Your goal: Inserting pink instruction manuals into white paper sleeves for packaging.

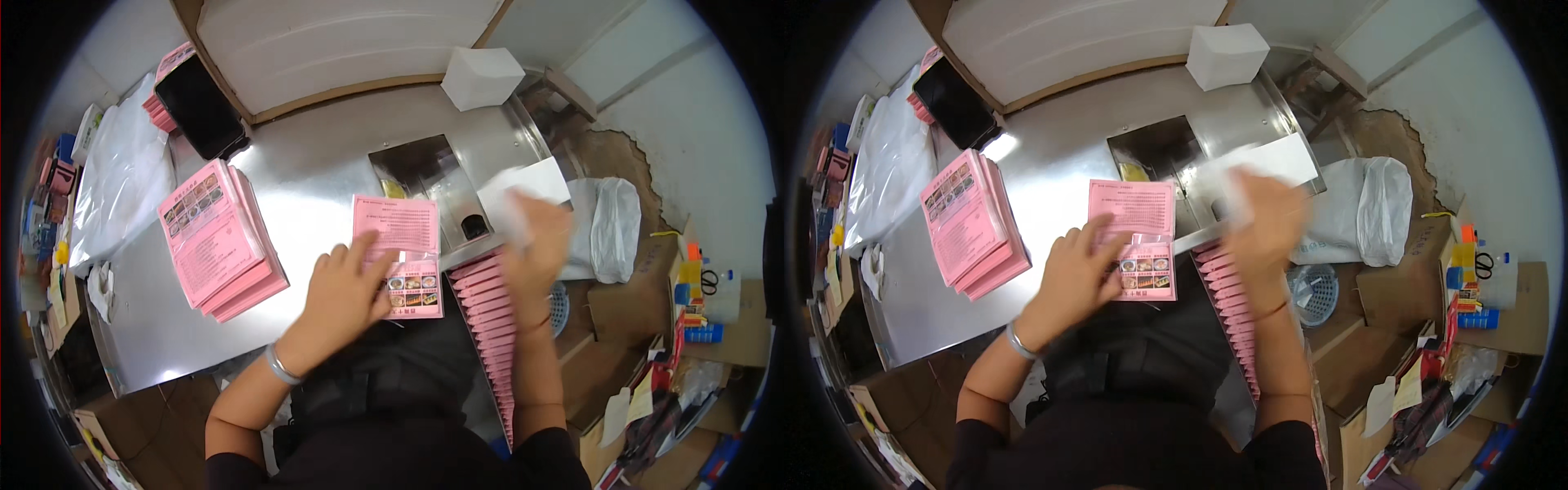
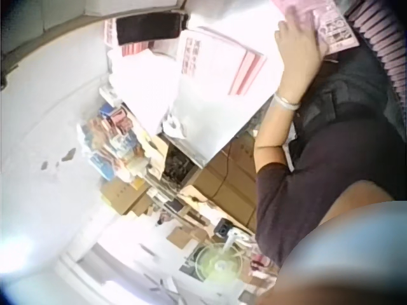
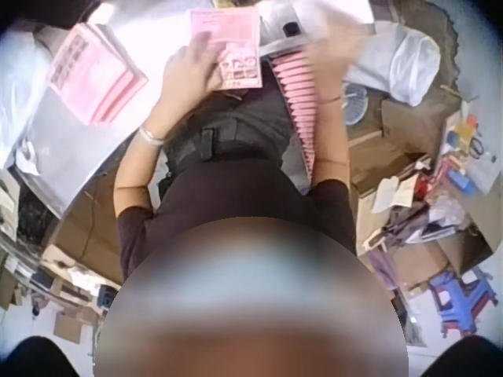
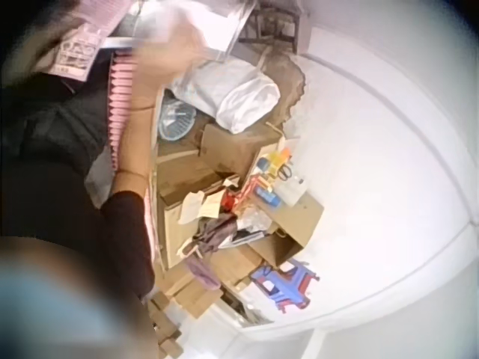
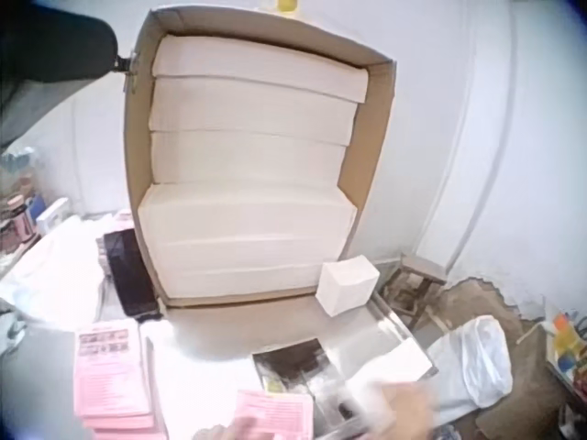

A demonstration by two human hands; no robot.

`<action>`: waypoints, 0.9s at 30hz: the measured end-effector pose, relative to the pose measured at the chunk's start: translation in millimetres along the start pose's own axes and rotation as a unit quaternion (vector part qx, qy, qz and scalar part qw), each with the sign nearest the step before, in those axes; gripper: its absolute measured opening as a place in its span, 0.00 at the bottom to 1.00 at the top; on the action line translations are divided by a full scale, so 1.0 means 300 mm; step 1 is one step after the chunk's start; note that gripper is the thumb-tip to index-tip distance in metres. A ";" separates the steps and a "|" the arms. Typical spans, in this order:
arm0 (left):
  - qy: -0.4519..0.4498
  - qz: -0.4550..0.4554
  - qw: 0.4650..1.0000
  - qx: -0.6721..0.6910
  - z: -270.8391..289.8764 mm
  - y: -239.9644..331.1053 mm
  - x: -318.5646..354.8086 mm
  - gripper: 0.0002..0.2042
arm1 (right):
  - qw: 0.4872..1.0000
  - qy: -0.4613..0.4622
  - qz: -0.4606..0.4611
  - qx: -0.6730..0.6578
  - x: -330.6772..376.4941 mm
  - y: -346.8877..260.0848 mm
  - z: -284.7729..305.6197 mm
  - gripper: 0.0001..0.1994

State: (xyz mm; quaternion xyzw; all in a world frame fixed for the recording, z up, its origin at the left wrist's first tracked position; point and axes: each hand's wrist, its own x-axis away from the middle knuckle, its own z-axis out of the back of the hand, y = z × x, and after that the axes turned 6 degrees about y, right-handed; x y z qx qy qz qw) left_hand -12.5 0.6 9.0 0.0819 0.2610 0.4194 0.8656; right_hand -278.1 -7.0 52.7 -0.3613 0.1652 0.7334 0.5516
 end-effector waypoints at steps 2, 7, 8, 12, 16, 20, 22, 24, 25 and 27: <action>-0.031 0.017 0.998 -0.051 0.038 -0.044 -0.021 0.28 | 0.985 -0.082 0.080 -0.127 0.104 -0.272 -0.043 0.18; -0.031 0.060 0.978 0.199 0.020 0.010 -0.065 0.33 | 0.976 -0.186 0.082 -0.080 0.073 -0.225 -0.165 0.11; 0.002 0.001 0.984 0.179 -0.012 0.041 -0.078 0.35 | 0.965 -0.229 0.067 -0.108 0.085 -0.183 -0.231 0.10; -0.067 -0.024 0.937 0.342 0.061 0.108 -0.095 0.30 | 0.954 -0.298 -0.008 0.040 -0.076 -0.090 -0.340 0.09; 0.228 0.367 0.868 0.247 0.205 -0.105 0.036 0.17 | 0.988 0.007 -0.091 -0.122 -0.055 -0.069 -0.152 0.09; 0.134 0.255 0.892 -0.348 0.303 -0.408 0.226 0.12 | 0.990 0.056 -0.122 0.043 -0.036 0.028 -0.023 0.11; 0.120 0.254 0.899 -0.336 0.325 -0.387 0.201 0.11 | 0.991 0.003 -0.107 0.084 -0.022 0.034 -0.048 0.13; 0.160 0.204 0.941 -0.219 0.268 -0.310 0.114 0.10 | 0.990 -0.007 -0.123 0.073 -0.013 0.048 -0.041 0.13; 0.231 0.248 0.940 0.040 0.167 -0.356 0.105 0.09 | 0.989 -0.017 -0.138 0.045 -0.017 0.032 -0.039 0.13; 0.122 0.111 0.985 0.052 0.063 -0.038 -0.004 0.13 | 0.989 -0.033 -0.137 0.039 0.001 0.076 -0.011 0.14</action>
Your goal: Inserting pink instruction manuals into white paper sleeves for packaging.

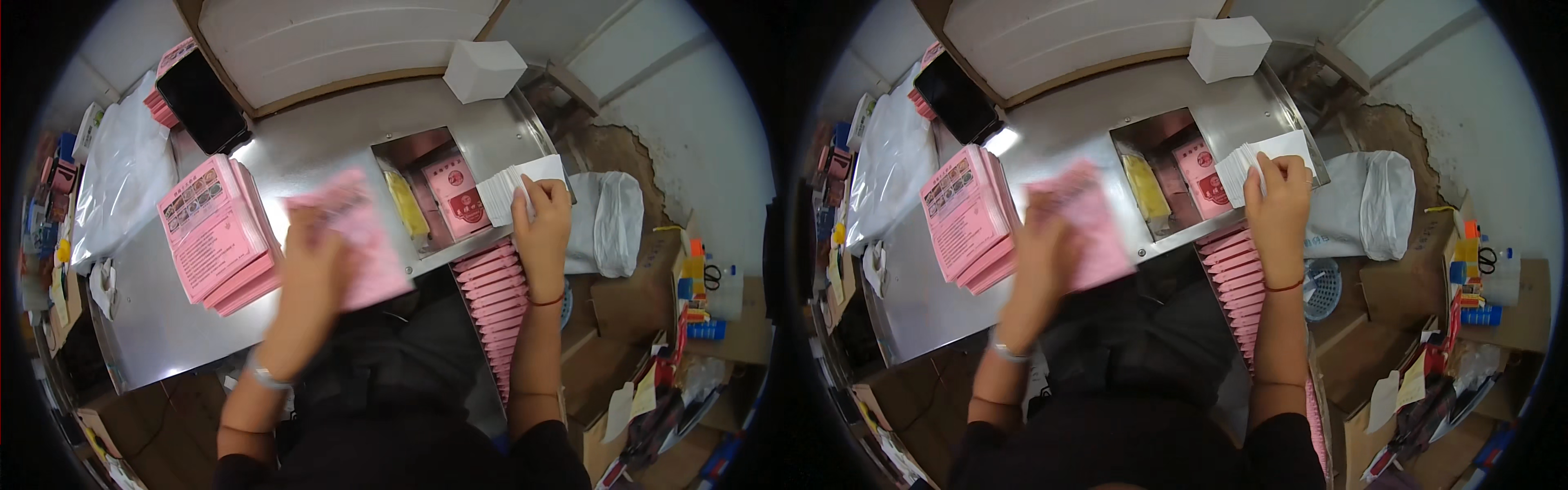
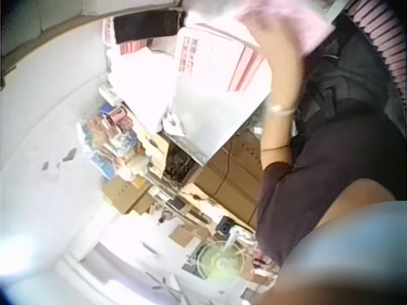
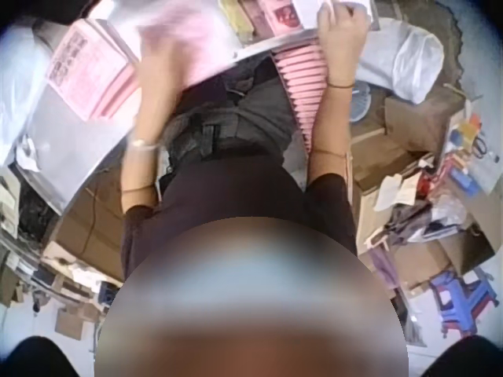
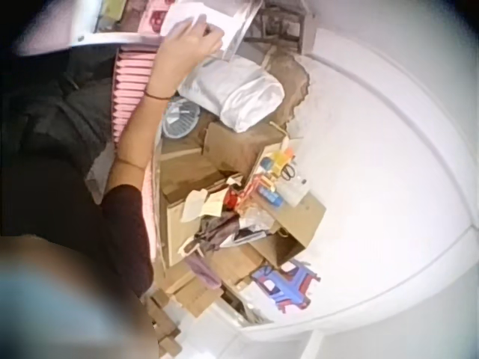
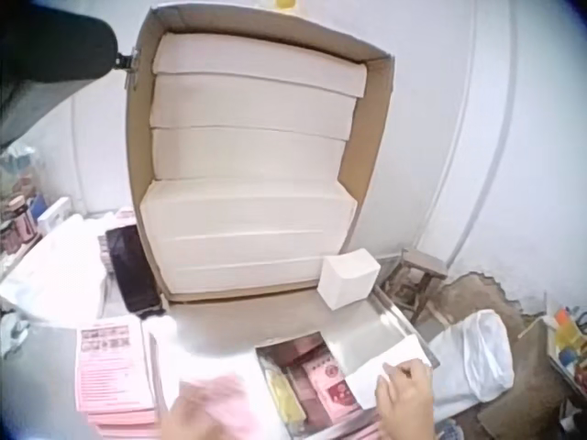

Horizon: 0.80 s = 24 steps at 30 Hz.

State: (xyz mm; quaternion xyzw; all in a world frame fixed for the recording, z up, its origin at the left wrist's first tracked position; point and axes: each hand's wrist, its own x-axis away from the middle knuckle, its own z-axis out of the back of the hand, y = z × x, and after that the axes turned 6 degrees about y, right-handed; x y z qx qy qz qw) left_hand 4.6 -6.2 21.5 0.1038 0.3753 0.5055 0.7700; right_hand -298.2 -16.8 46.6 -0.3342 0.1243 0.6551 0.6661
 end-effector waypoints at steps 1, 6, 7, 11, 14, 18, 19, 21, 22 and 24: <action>-0.030 -0.027 0.999 -0.023 -0.059 0.051 0.022 0.14 | 1.000 -0.012 0.008 -0.023 -0.016 0.000 0.007 0.15; -0.075 -0.054 0.996 -0.005 -0.102 0.074 0.057 0.17 | 0.995 0.022 0.093 -0.032 -0.013 0.071 0.022 0.19; -0.084 -0.059 0.995 -0.005 -0.073 0.041 0.043 0.18 | 0.987 0.025 0.154 -0.031 0.041 -0.014 0.005 0.19; -0.073 -0.055 0.992 -0.082 -0.017 -0.032 0.050 0.25 | 0.917 -0.170 0.296 -0.208 0.240 -0.358 -0.058 0.19; -0.099 0.013 0.994 -0.037 -0.015 0.013 0.040 0.18 | 0.965 -0.147 0.198 -0.085 0.154 -0.369 -0.131 0.16; -0.025 -0.122 0.992 -0.039 -0.068 0.002 0.065 0.18 | 0.953 -0.098 0.204 -0.202 0.125 -0.299 -0.181 0.15; -0.059 -0.100 0.989 -0.094 -0.062 0.003 0.070 0.19 | 0.958 -0.049 0.149 -0.239 0.117 -0.216 -0.155 0.15; -0.111 0.009 0.987 -0.115 -0.033 0.031 0.036 0.24 | 0.989 0.086 -0.026 -0.118 0.041 -0.113 -0.014 0.13; -0.051 -0.016 0.980 -0.192 -0.043 0.038 -0.002 0.27 | 0.996 0.072 -0.010 -0.047 0.021 -0.072 -0.017 0.12; -0.103 -0.083 0.964 -0.232 -0.047 0.058 -0.075 0.29 | 0.998 0.055 0.002 0.020 0.024 -0.053 -0.029 0.11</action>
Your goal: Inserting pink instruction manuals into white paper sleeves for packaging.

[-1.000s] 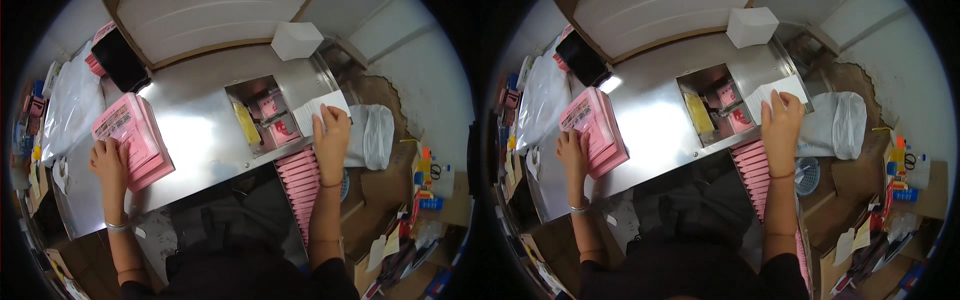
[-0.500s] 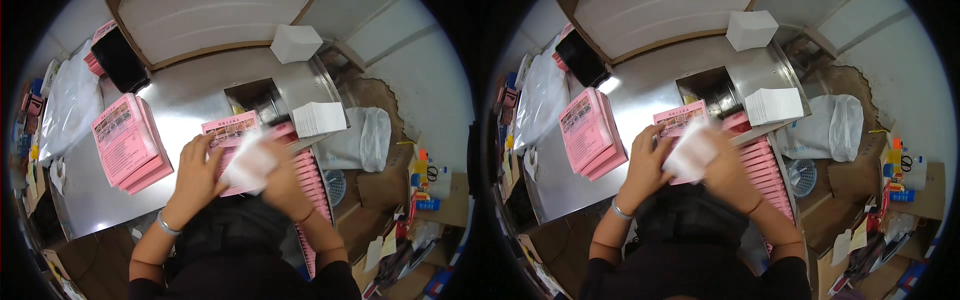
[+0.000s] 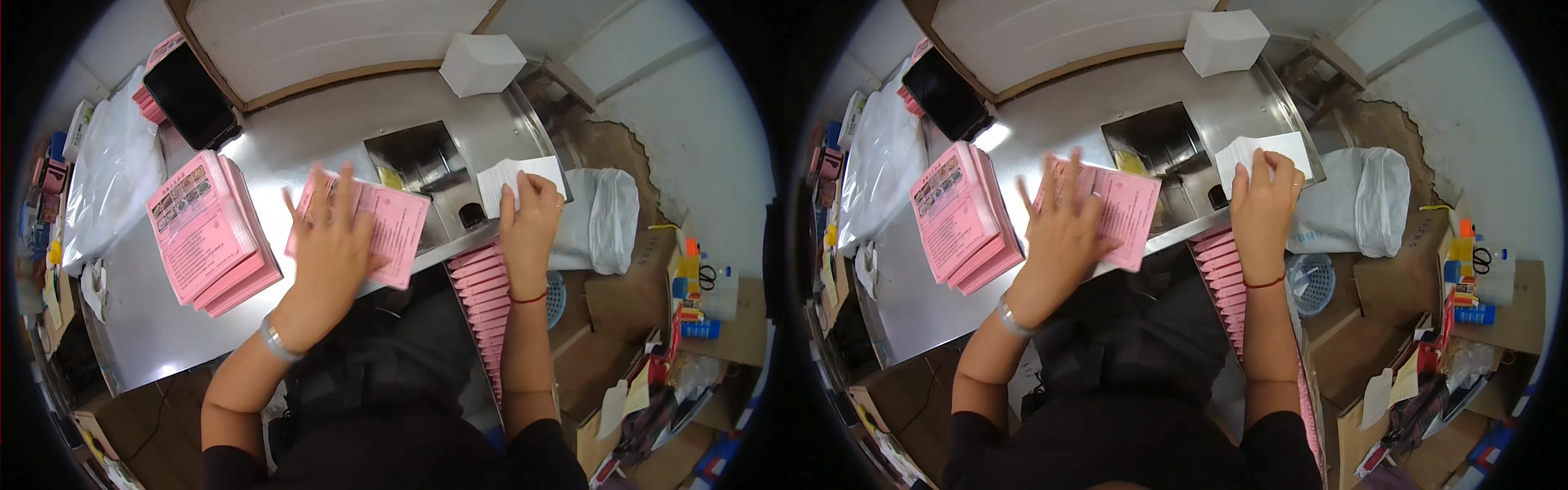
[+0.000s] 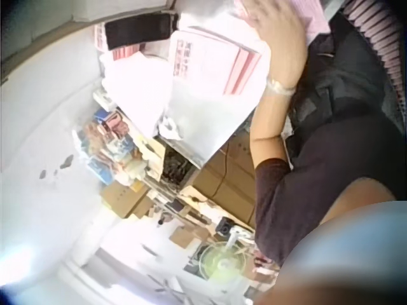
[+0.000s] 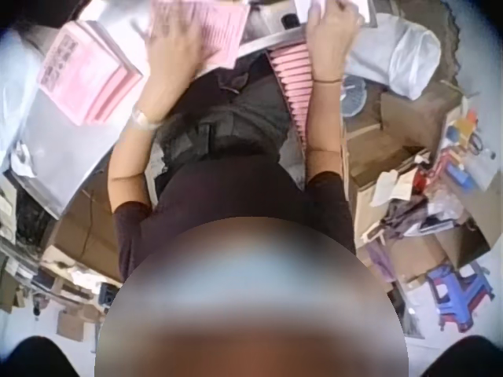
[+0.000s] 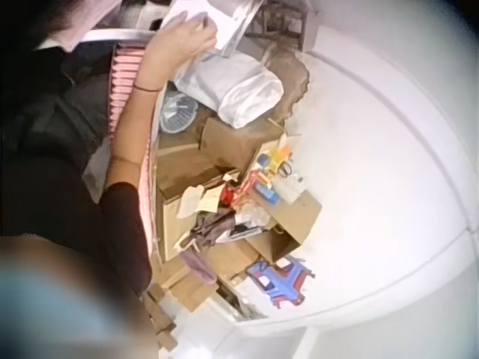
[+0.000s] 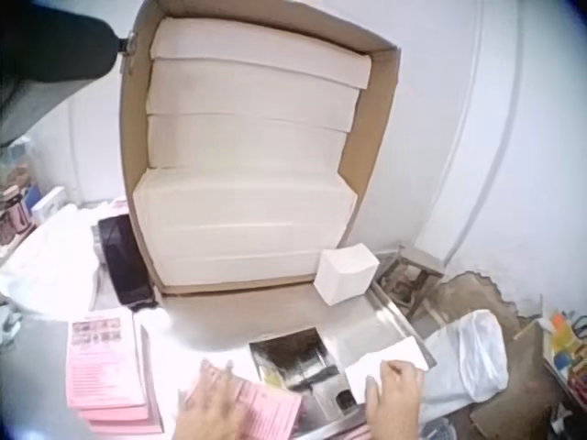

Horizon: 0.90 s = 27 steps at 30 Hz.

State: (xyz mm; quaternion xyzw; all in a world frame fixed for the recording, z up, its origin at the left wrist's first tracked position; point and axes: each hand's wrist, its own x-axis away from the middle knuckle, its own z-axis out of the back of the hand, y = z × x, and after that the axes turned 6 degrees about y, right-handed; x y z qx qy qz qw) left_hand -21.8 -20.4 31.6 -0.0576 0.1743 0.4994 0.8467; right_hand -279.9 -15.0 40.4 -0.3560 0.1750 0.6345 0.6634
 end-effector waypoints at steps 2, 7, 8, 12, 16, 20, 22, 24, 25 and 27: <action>-0.051 -0.003 0.999 0.002 -0.018 0.012 -0.056 0.29 | 0.999 -0.020 0.017 0.024 -0.004 0.001 -0.030 0.11; -0.193 0.093 0.973 0.084 0.063 0.003 -0.036 0.31 | 0.999 -0.028 -0.024 -0.037 -0.020 0.035 0.005 0.12; -0.200 0.134 0.958 0.158 0.061 0.000 0.004 0.29 | 0.997 -0.037 -0.022 -0.061 -0.019 0.045 0.009 0.12; 0.051 0.079 0.990 0.103 -0.034 0.026 0.124 0.23 | 0.989 -0.083 0.014 -0.121 -0.063 0.085 0.032 0.15; 0.036 -0.040 0.990 0.134 -0.048 0.048 0.141 0.24 | 0.993 0.020 0.119 -0.006 -0.026 0.083 0.040 0.19; -0.068 0.024 0.979 0.189 -0.035 -0.074 0.099 0.23 | 0.917 -0.156 0.184 -0.317 0.198 -0.329 0.069 0.15; -0.020 -0.003 0.973 0.229 -0.031 -0.078 0.076 0.24 | 0.937 -0.166 0.264 -0.157 0.176 -0.265 -0.038 0.15; -0.055 0.008 0.918 0.392 -0.010 0.005 0.035 0.27 | 0.941 -0.212 0.237 -0.113 0.124 -0.235 -0.107 0.15; 0.007 -0.039 0.932 0.360 -0.027 0.051 0.025 0.32 | 0.930 -0.278 0.220 -0.097 0.121 -0.217 -0.160 0.13; 0.015 -0.102 0.916 0.387 0.019 0.094 0.021 0.31 | 0.913 -0.336 0.213 -0.090 0.051 -0.192 -0.237 0.11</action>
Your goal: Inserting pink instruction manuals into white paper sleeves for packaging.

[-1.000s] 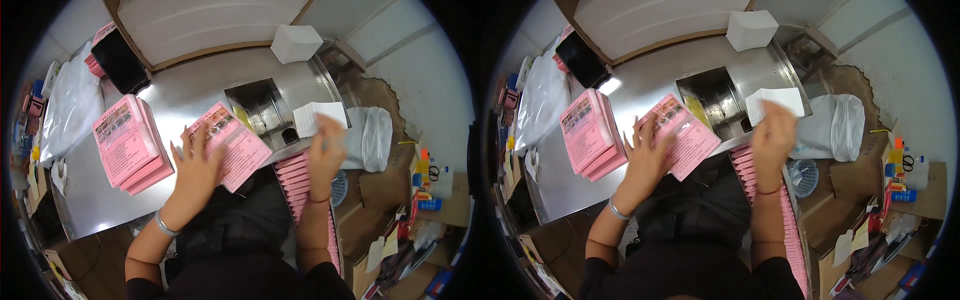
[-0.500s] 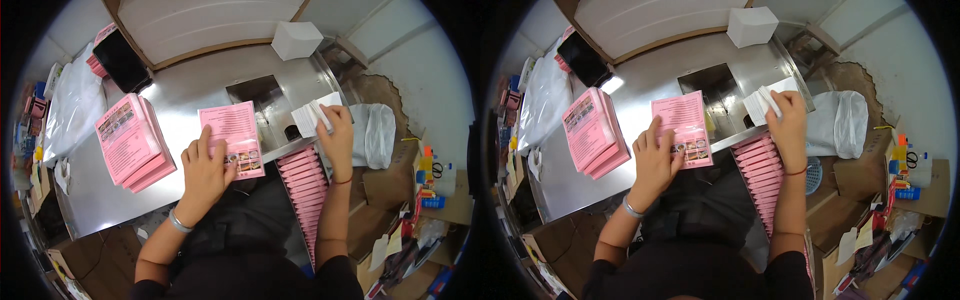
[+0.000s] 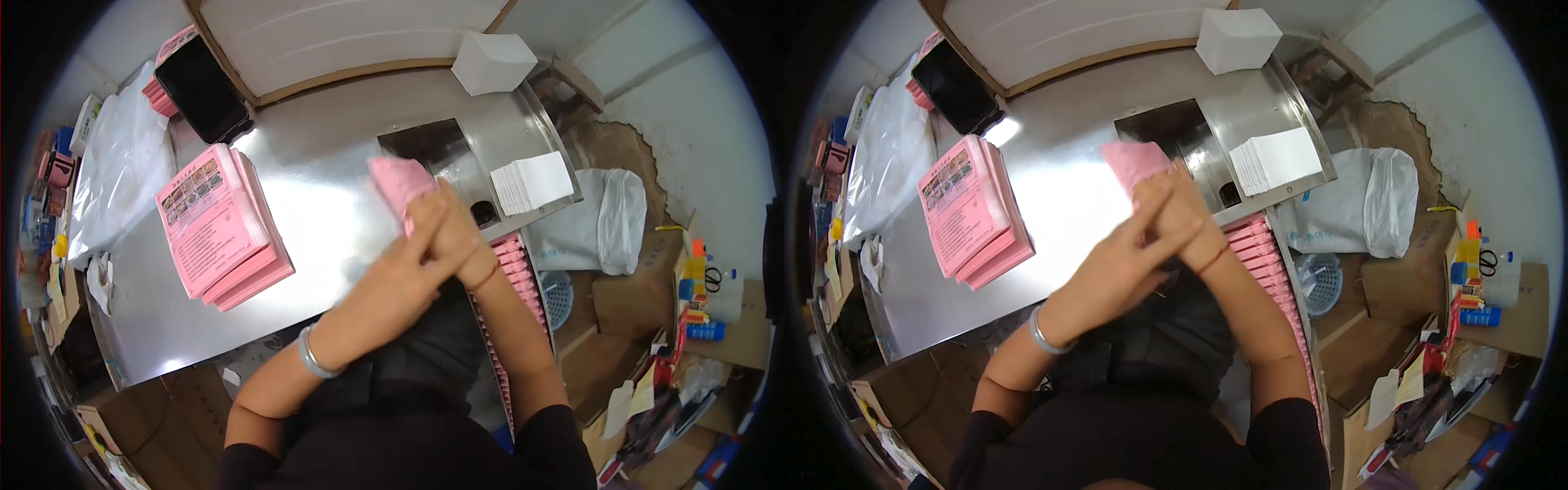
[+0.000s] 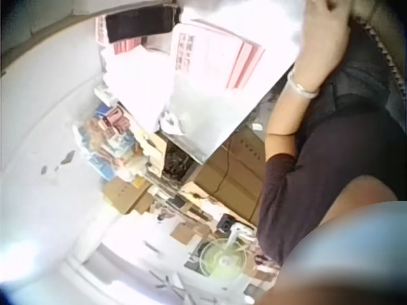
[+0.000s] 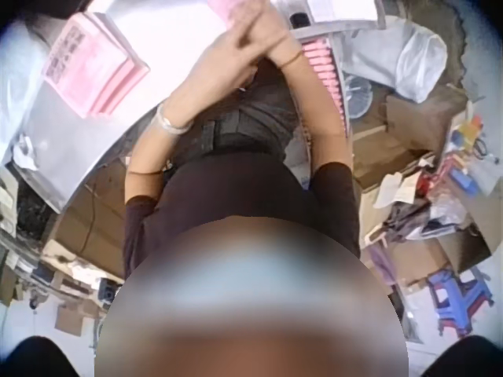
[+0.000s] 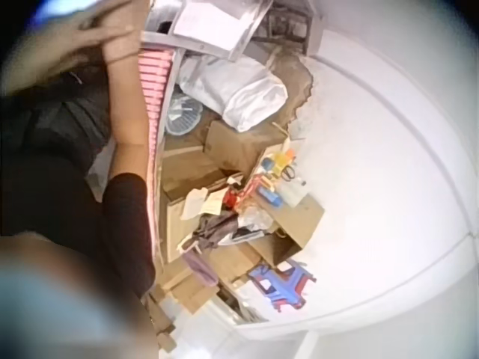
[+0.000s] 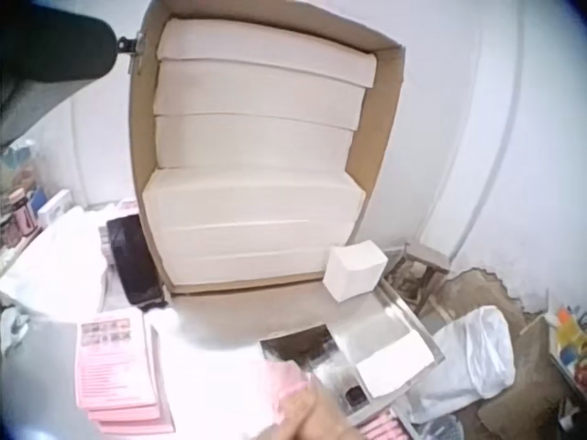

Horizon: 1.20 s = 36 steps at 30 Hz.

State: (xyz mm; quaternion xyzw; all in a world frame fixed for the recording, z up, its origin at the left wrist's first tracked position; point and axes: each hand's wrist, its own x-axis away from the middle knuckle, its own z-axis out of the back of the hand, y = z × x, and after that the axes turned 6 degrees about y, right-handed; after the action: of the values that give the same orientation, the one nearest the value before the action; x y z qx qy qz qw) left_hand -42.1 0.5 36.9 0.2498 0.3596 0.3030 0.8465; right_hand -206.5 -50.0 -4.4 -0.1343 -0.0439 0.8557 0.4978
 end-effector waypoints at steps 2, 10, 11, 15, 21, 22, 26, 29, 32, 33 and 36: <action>0.004 -0.027 0.999 0.035 0.042 0.040 0.009 0.27 | 0.988 -0.016 -0.136 0.069 -0.095 0.045 0.047 0.10; 0.159 0.263 0.785 -0.538 0.484 -0.299 0.372 0.13 | 0.907 0.355 -0.196 0.116 0.178 0.153 0.203 0.10; 0.155 0.258 0.787 -0.538 0.490 -0.301 0.373 0.13 | 0.905 0.356 -0.202 0.117 0.185 0.152 0.193 0.10; 0.224 0.147 0.869 -0.415 0.386 -0.311 0.264 0.08 | 0.922 0.322 -0.190 0.100 0.168 0.155 0.179 0.11; 0.063 0.093 0.972 -0.207 -0.045 -0.095 0.072 0.23 | 0.938 0.289 -0.190 -0.002 0.223 0.231 0.258 0.12; 0.054 0.091 0.977 -0.186 -0.050 -0.086 0.087 0.23 | 0.941 0.287 -0.181 -0.015 0.225 0.245 0.267 0.13; 0.008 0.088 0.979 -0.185 -0.001 -0.086 0.133 0.23 | 0.951 0.298 -0.032 0.073 0.195 0.164 0.290 0.13; -0.017 0.106 0.953 -0.282 0.077 -0.098 0.151 0.25 | 0.972 0.192 0.110 -0.081 0.173 -0.184 0.147 0.17; 0.012 0.117 0.958 -0.263 0.089 -0.108 0.146 0.21 | 0.980 0.148 0.114 -0.072 0.122 -0.174 0.046 0.17; 0.031 0.155 0.965 -0.208 0.086 -0.101 0.145 0.20 | 0.981 0.184 0.061 0.005 0.082 -0.158 0.054 0.15; 0.054 0.088 0.964 -0.245 0.017 -0.108 0.151 0.17 | 0.978 0.207 0.025 0.001 0.008 -0.151 0.025 0.14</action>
State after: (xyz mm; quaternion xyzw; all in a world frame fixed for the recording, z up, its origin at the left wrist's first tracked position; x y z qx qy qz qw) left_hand -2.4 8.4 -1.5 0.0489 0.2959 0.4679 0.8313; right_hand -171.7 -24.9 11.9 -0.3092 0.0649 0.8217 0.4743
